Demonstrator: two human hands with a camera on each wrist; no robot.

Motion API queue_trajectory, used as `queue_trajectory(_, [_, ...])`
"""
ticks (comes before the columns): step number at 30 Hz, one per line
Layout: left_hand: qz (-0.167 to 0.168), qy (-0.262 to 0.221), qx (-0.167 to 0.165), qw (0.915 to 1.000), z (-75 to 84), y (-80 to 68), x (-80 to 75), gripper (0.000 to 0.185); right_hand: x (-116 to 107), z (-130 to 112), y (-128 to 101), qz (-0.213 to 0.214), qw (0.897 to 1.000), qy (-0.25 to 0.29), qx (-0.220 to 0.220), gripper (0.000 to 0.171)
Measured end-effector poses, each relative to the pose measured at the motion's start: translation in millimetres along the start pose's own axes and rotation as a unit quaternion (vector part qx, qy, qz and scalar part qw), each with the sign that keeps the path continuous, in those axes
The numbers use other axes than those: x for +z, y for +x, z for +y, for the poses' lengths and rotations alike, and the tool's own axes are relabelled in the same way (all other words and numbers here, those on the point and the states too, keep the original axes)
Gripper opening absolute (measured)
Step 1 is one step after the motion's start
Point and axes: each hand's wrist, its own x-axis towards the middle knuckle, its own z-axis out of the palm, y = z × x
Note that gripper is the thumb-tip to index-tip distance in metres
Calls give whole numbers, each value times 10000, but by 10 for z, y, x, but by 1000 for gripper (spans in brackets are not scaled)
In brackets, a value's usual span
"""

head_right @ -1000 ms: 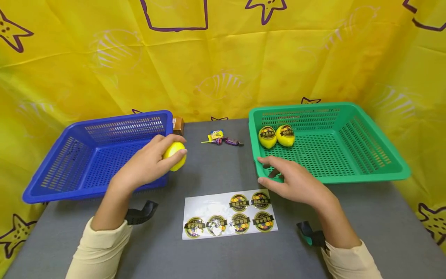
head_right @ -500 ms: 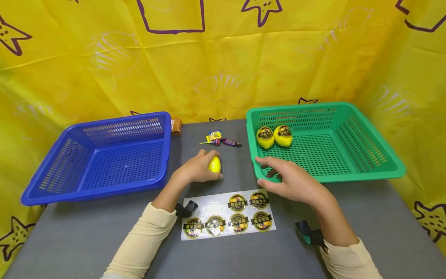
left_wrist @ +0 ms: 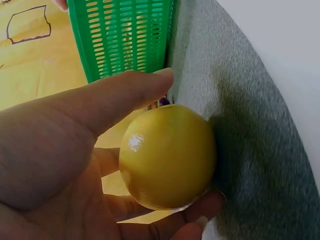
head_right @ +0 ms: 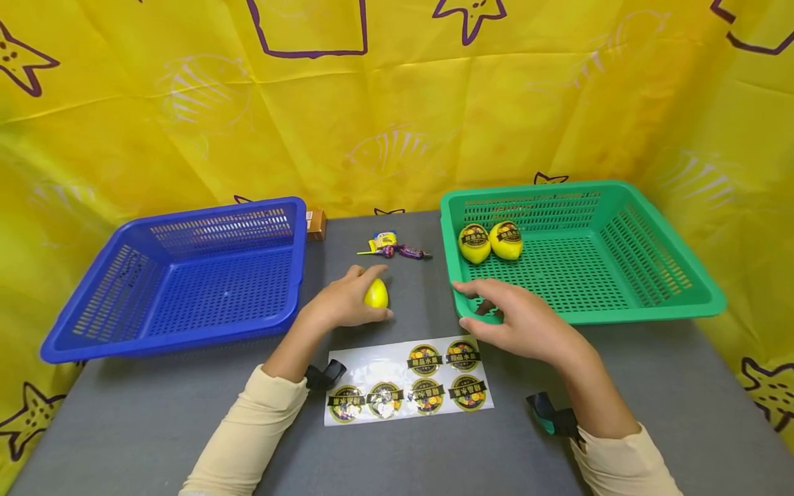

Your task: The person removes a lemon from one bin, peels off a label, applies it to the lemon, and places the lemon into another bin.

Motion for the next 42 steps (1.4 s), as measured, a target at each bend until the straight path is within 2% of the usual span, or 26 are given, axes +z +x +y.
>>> queue_trajectory(8, [49, 101, -149, 9998, -58, -81, -55, 98, -6, 12, -5, 58, 10000, -39, -61, 50])
queue_trajectory(12, [284, 290, -167, 9990, -45, -152, -51, 102, 1, 23, 0, 75, 9999, -96, -109, 50])
queue_trajectory(15, [683, 770, 184, 9945, 58, -234, -6, 96, 2, 22, 3, 78, 9998, -130, -119, 49])
queue_trajectory(17, [940, 1145, 597, 9872, 181, -292, 58, 85, -2, 16, 4, 81, 9998, -152, -106, 49])
queue_trajectory(19, [1029, 1385, 1083, 9790, 319, -342, 145, 71, -8, 9, 3, 91, 9997, -193, -82, 49])
queue_trajectory(21, [838, 1428, 1441, 9756, 445, -371, 242, 60, -14, 3, 2, 103, 9997, -225, -46, 49])
queue_trajectory(23, [519, 1365, 1589, 9764, 529, -371, 342, 51, -16, -1, 2, 112, 9996, -241, -26, 49])
queue_trajectory(25, [184, 1234, 1559, 9799, 561, -345, 435, 46, -10, 0, 2, 108, 9997, -229, -31, 49])
queue_trajectory(27, [3, 1130, 1456, 9829, 556, -320, 511, 44, -1, 0, 2, 102, 9997, -225, -49, 49])
queue_trajectory(30, [-98, 897, 1367, 9865, 521, -288, 574, 43, 8, 0, 5, 100, 9996, -250, -52, 48])
queue_trajectory(37, [-236, 296, 1287, 9910, 467, -277, 597, 42, 13, -1, 12, 215, 9986, -455, -132, 48])
queue_trajectory(40, [-246, 102, 1288, 9913, 452, -278, 610, 43, 55, -28, 20, 585, 9957, -544, -460, 47])
queue_trajectory(42, [-222, 18, 1358, 9905, 447, -280, 621, 44, 89, -83, 26, 863, 9914, -524, -830, 45])
